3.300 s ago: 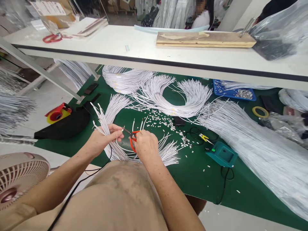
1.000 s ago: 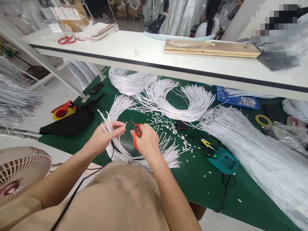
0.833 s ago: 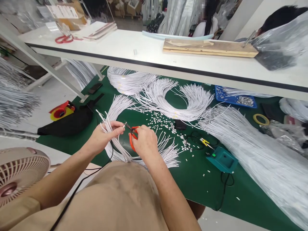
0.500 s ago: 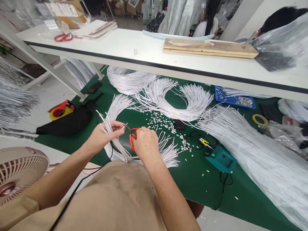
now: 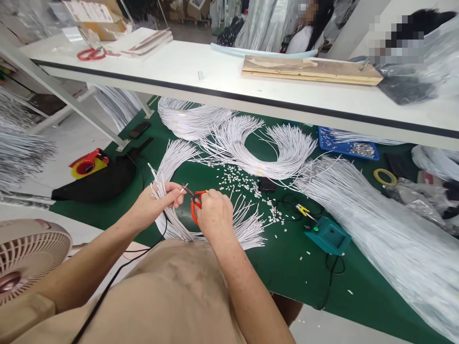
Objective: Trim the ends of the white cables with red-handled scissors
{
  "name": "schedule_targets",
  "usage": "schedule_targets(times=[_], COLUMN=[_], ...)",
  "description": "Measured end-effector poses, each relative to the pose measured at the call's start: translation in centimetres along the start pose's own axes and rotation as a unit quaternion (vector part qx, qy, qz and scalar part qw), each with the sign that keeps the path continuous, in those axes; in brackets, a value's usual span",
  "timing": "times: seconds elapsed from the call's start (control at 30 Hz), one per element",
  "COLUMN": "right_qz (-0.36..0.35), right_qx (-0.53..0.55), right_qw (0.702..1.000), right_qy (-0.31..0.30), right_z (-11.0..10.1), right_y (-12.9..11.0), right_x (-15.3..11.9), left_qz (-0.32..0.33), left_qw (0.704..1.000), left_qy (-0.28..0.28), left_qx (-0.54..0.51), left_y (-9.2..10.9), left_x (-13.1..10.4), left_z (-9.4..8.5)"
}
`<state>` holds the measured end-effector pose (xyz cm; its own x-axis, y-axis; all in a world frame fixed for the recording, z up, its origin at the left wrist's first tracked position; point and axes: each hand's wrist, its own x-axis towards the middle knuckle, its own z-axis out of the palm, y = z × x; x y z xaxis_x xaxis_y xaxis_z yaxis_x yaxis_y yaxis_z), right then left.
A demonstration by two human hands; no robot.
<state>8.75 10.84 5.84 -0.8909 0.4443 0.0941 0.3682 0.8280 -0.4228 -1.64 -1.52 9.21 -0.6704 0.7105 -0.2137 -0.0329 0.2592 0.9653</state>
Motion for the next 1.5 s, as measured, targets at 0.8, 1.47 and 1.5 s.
schedule_targets(times=[0.8,1.47,1.5], right_qz=[0.163,0.183,0.173], right_qx=[0.537,0.596,0.597], right_qw=[0.827,0.781,0.783], right_qy=[0.043,0.019,0.021], right_z=[-0.6,-0.3,-0.4], right_y=[-2.4,-2.0,-2.3], right_x=[1.3,0.9,0.7], left_qz=[-0.016,-0.003,0.002], left_qw=[0.997,0.997,0.995], left_qy=[0.041,0.076,0.095], left_qx=[0.059,0.023,0.031], left_y=[0.6,-0.7,-0.9], left_x=[0.1,0.2,0.3], left_z=[0.8,0.6,0.6])
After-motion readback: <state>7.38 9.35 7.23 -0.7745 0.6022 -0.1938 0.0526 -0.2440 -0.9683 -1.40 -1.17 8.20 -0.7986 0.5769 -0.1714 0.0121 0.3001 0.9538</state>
